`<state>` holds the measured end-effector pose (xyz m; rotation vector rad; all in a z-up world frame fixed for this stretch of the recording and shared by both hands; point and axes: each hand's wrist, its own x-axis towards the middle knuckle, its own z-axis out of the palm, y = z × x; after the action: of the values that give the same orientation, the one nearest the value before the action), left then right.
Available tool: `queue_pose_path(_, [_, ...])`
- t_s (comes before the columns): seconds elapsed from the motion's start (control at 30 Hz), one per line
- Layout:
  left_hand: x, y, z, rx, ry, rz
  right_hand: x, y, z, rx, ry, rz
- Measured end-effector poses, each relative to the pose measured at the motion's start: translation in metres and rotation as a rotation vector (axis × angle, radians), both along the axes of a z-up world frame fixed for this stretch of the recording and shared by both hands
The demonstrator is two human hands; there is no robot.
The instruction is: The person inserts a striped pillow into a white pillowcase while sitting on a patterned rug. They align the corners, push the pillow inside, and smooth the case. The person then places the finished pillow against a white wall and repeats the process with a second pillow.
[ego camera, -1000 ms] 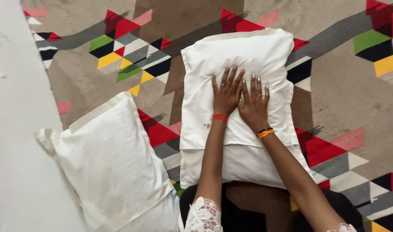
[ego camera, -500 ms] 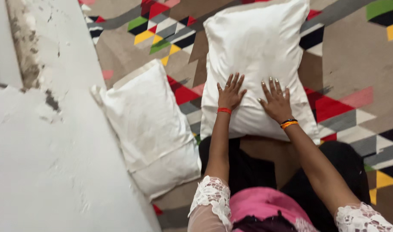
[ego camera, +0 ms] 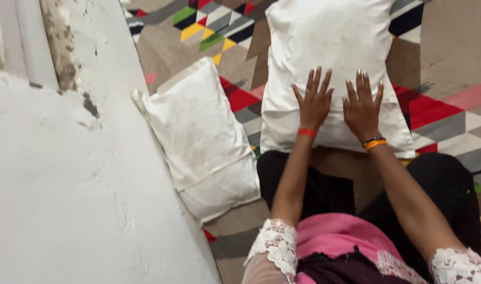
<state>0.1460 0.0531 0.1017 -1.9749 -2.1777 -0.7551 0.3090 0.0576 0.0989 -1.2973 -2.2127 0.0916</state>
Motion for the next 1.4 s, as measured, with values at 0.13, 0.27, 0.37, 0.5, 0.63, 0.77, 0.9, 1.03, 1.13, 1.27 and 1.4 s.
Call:
queue_pose_path(0.13, [0.01, -0.033, -0.021, 0.028, -0.219, 0.041, 0.009, -0.007, -0.012, -0.071, -0.01, -0.048])
queue_pose_path(0.27, [0.007, -0.065, -0.055, -0.048, -0.076, 0.083, 0.013, -0.003, -0.029, -0.024, -0.037, -0.12])
queue_pose_path(0.37, [0.009, -0.057, -0.073, -0.051, -0.013, 0.111, 0.013, -0.001, -0.037, -0.036, -0.011, -0.138])
queue_pose_path(0.5, [0.007, -0.051, -0.079, -0.028, -0.008, 0.11, 0.008, 0.003, -0.036, -0.035, -0.006, -0.145])
queue_pose_path(0.63, [0.006, -0.058, -0.069, -0.044, -0.052, 0.075, 0.007, -0.001, -0.03, -0.019, -0.086, -0.127])
queue_pose_path(0.77, [-0.001, -0.061, -0.051, -0.027, -0.102, 0.05, 0.014, -0.012, -0.033, 0.031, -0.198, -0.089])
queue_pose_path(0.9, [0.016, -0.104, -0.045, -0.052, -0.256, 0.212, 0.034, -0.066, -0.053, 0.115, -0.477, 0.066])
queue_pose_path(1.03, [0.047, -0.159, -0.08, -0.107, -0.519, 0.261, 0.045, -0.134, -0.089, 0.036, -0.383, 0.173])
queue_pose_path(1.13, [0.068, -0.164, -0.124, -0.167, -0.967, 0.491, 0.046, -0.154, -0.106, -0.227, -0.025, 0.072])
queue_pose_path(1.27, [0.068, -0.142, -0.141, -0.105, -1.921, 0.663, 0.035, -0.15, -0.098, 0.05, -0.366, -0.075])
queue_pose_path(1.4, [0.051, -0.128, -0.151, 0.068, -2.052, 0.602, 0.053, -0.135, -0.089, 0.126, -0.566, 0.054])
